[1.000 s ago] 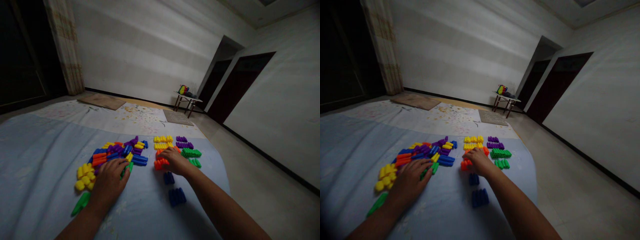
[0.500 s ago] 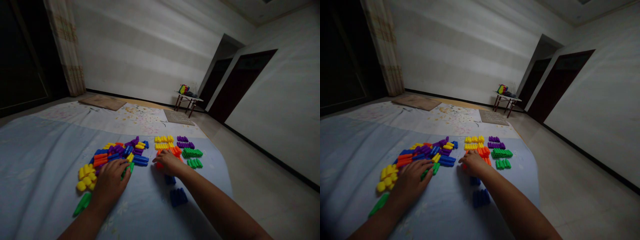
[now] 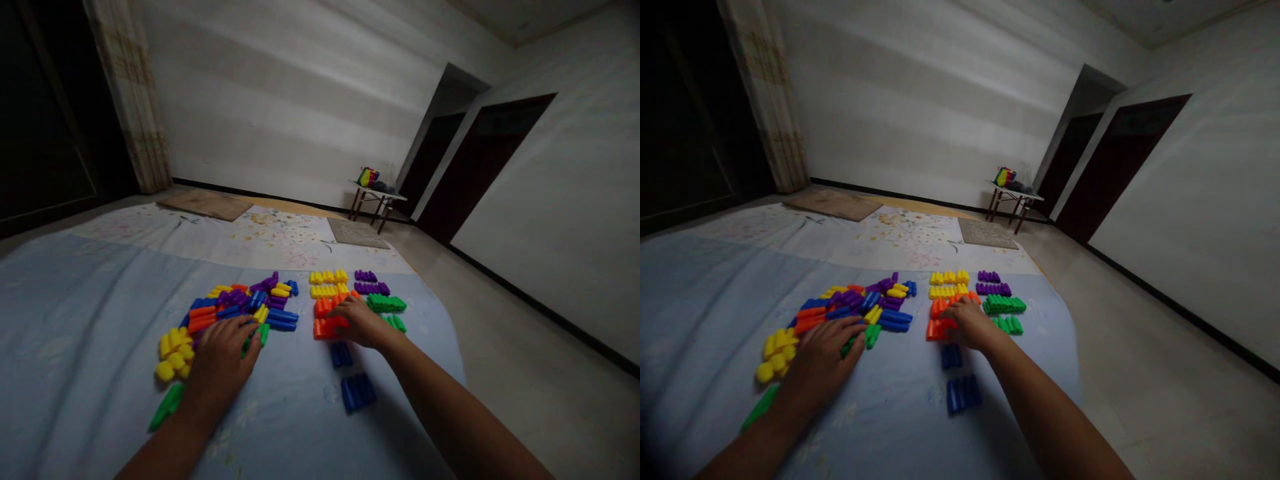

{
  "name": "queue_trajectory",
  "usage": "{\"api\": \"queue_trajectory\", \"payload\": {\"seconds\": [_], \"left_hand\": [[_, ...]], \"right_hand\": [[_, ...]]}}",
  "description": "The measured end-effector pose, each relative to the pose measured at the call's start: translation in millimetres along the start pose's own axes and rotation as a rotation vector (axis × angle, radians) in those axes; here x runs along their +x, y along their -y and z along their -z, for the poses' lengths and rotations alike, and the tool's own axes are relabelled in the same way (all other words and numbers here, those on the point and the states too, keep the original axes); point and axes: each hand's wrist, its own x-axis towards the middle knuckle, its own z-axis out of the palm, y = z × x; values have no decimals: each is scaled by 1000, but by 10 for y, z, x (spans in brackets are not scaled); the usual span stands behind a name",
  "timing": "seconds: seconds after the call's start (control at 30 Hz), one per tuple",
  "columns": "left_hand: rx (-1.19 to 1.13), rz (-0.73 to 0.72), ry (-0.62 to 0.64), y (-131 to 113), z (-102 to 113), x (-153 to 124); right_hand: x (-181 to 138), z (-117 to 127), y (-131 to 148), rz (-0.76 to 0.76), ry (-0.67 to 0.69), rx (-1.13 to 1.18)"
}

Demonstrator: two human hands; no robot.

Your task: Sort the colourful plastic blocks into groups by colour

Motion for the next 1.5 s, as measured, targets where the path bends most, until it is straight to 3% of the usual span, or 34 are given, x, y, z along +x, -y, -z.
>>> {"api": "queue_trajectory", "payload": {"seconds": [0.23, 0.37, 0.47, 0.6, 0.7, 0.8, 0.97, 1.1, 1.3, 1.43, 1.5], "left_hand": [[-20, -10, -72, -39, 188, 54], [-62, 133, -86, 24, 364, 129], [-138, 309, -17, 213, 438, 206], [-252, 523, 4, 641, 427, 271], [-238, 603, -9, 932, 366, 249], [-240, 624, -17, 1066, 297, 165], [-345, 596, -38, 999, 203, -11], [-467, 585, -81, 851, 114, -96], [-520, 668, -229, 612, -20, -92], [-496, 687, -257, 517, -132, -24], [-471, 676, -255, 520, -174, 22]], "right_hand": [[62, 8, 150, 33, -96, 81], [256, -71, 390, 104, -101, 95], [435, -161, 543, 126, -68, 77], [628, -225, 631, 71, -84, 96], [739, -200, 634, 13, -128, 129], [845, -171, 619, -53, -157, 143], [1010, -287, 617, -143, -153, 188], [1067, -414, 646, -116, -125, 214], [987, -316, 774, -73, -178, 228], [909, -224, 1044, 109, -319, 257], [879, -230, 1187, 223, -295, 248]]}}
